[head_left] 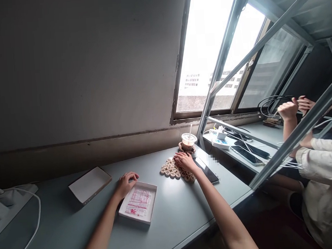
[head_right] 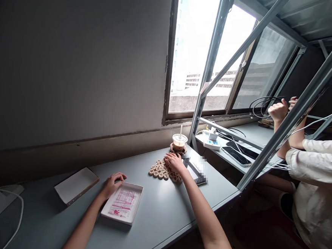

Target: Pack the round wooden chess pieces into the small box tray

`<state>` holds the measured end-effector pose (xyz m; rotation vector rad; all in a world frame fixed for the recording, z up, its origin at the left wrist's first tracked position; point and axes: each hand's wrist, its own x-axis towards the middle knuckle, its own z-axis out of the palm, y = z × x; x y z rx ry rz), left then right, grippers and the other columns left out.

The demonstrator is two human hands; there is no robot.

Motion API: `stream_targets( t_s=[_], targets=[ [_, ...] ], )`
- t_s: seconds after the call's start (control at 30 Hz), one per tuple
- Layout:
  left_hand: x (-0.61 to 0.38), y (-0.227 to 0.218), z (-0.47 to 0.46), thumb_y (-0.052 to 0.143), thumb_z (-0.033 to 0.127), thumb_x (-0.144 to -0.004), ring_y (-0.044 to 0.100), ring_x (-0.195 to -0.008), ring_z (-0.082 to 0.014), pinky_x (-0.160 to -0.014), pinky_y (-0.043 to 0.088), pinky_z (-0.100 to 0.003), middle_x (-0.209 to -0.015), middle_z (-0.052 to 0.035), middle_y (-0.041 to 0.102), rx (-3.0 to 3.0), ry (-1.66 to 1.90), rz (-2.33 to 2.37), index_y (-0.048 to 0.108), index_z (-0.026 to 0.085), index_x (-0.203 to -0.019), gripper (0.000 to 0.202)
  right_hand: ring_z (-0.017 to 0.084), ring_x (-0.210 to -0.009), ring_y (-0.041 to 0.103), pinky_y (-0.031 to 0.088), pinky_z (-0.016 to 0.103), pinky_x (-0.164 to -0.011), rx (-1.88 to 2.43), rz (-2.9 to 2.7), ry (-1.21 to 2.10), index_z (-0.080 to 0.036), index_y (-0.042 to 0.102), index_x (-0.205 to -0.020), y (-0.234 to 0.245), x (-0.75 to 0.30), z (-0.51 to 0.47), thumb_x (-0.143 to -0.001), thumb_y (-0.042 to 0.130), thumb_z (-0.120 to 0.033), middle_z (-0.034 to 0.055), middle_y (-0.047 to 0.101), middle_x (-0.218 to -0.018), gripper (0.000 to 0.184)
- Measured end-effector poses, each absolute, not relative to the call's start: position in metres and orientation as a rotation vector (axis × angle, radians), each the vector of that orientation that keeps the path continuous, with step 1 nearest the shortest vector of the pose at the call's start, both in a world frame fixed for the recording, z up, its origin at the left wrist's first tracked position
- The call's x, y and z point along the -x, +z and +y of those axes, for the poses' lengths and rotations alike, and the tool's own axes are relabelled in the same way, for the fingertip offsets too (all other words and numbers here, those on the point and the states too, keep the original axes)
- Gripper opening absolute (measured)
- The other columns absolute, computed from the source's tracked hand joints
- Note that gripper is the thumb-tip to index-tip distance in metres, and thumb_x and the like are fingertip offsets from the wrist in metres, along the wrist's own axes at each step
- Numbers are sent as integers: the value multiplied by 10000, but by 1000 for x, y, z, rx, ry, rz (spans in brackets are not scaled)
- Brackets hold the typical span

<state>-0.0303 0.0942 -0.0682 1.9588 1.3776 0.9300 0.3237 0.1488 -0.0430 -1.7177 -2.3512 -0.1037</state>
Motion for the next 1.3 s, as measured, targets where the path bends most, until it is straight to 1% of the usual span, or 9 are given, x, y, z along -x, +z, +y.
stream_targets(
  t_s=[0.1,0.33,0.5,0.63,0.83,0.97,1.1,1.2,1.3],
  targets=[
    [31,-69,94,449,228,-671,577,-974,-234,-915,401,-358,-964,-65,669,-1960,930,1377,483,212,-596,84,243,-1269,446,270,453,-1066,1757,-2353,-85,-252,527,-1304,-42,-325,153,-971,312,-300,70,532,-1361,399],
    [30,-69,96,442,215,-664,576,-969,-228,-920,401,-361,-963,-64,670,-1967,913,1401,500,209,-604,84,240,-1251,479,214,472,-1094,1718,-2361,-70,-247,573,-1251,-42,-330,145,-974,319,-278,70,587,-1301,377],
    [29,-68,95,440,189,-668,574,-977,-233,-929,398,-374,-960,-71,677,-1978,936,1392,505,207,-604,93,254,-1270,455,200,485,-1094,1673,-2341,-104,-182,471,-1352,-41,-316,144,-985,283,-276,110,592,-1284,422],
    [30,-70,96,444,179,-675,579,-980,-234,-936,404,-378,-957,-67,682,-1973,941,1389,514,207,-604,103,231,-1275,454,232,474,-1093,1566,-2422,-44,-223,441,-1373,-43,-294,147,-983,309,-311,93,610,-1259,421],
    [30,-69,95,452,165,-675,587,-980,-227,-935,411,-360,-956,-54,683,-1986,943,1405,528,207,-608,110,237,-1275,456,139,545,-1111,1561,-2456,-2,-230,442,-1365,-35,-281,134,-984,305,-308,102,609,-1253,412],
    [29,-66,94,450,165,-695,595,-950,-217,-918,419,-344,-935,-52,682,-2013,950,1391,570,203,-637,139,222,-1262,459,263,463,-1075,1390,-2427,61,-249,413,-1377,-18,-257,106,-977,355,-327,76,537,-1347,412],
    [29,-66,94,454,144,-688,600,-904,-204,-894,436,-323,-904,-52,682,-2001,964,1413,612,193,-690,166,175,-1066,572,386,344,-931,1050,-2587,210,-285,559,-1224,-7,-210,69,-973,385,-351,36,635,-1185,313],
    [28,-66,93,447,132,-685,596,-898,-198,-891,442,-317,-895,-53,681,-1986,962,1437,618,192,-712,184,230,-1076,544,403,380,-888,1043,-2699,247,-238,553,-1234,-12,-176,49,-917,508,-336,82,625,-1185,335],
    [28,-66,93,449,158,-706,593,-884,-197,-876,445,-318,-881,-58,678,-1977,966,1443,612,192,-720,168,307,-1124,480,332,512,-969,1231,-2671,130,-160,512,-1269,-25,-152,35,-864,570,-295,151,602,-1183,431]
  ],
)
